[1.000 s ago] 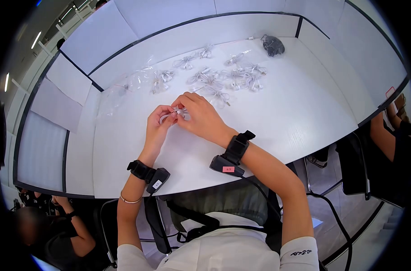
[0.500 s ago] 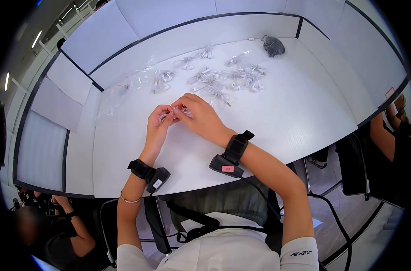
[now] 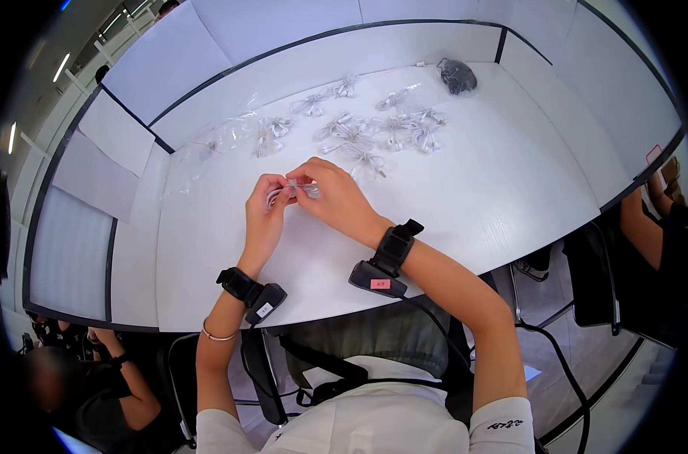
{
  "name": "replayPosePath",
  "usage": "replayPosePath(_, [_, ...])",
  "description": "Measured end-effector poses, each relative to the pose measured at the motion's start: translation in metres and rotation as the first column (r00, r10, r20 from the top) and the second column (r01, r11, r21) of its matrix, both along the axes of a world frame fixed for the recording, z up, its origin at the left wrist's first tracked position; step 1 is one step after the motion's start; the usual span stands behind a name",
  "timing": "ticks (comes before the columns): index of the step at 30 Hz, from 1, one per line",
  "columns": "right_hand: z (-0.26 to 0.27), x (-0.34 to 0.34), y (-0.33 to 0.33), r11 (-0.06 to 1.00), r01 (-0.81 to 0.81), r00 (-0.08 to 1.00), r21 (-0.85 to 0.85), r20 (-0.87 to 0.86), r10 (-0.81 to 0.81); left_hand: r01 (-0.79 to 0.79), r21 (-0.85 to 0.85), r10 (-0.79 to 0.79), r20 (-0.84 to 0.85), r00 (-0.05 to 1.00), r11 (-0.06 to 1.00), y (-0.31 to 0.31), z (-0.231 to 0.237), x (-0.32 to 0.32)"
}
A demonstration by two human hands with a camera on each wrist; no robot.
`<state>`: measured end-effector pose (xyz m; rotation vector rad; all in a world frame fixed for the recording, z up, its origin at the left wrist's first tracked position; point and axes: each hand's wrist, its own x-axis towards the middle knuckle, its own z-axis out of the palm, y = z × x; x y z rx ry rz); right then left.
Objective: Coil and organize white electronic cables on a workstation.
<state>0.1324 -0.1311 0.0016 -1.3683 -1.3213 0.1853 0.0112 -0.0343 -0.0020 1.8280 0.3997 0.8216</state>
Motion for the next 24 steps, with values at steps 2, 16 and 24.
replayPosePath(2, [0.0002, -0.0002, -0.0006, 1.000, 0.011, 1.000, -0.011, 0.011, -0.011, -0.010, 0.029, 0.010, -0.001, 1.000, 1.000, -0.0001, -0.0002, 0.0005])
replayPosePath(16, [-0.0004, -0.0054, -0.0013, 0.994, 0.092, 0.996, -0.052, 0.007, -0.092, 0.028, 0.166, -0.018, -0.060, 0.998, 0.986, -0.0007, 0.0036, -0.0012])
replayPosePath(24, [-0.0022, 0.0007, -0.0005, 0.999, 0.041, 0.991, 0.019, -0.130, -0.038, 0.035, 0.039, -0.034, -0.022, 0.999, 0.999, 0.0019, -0.0025, 0.0001])
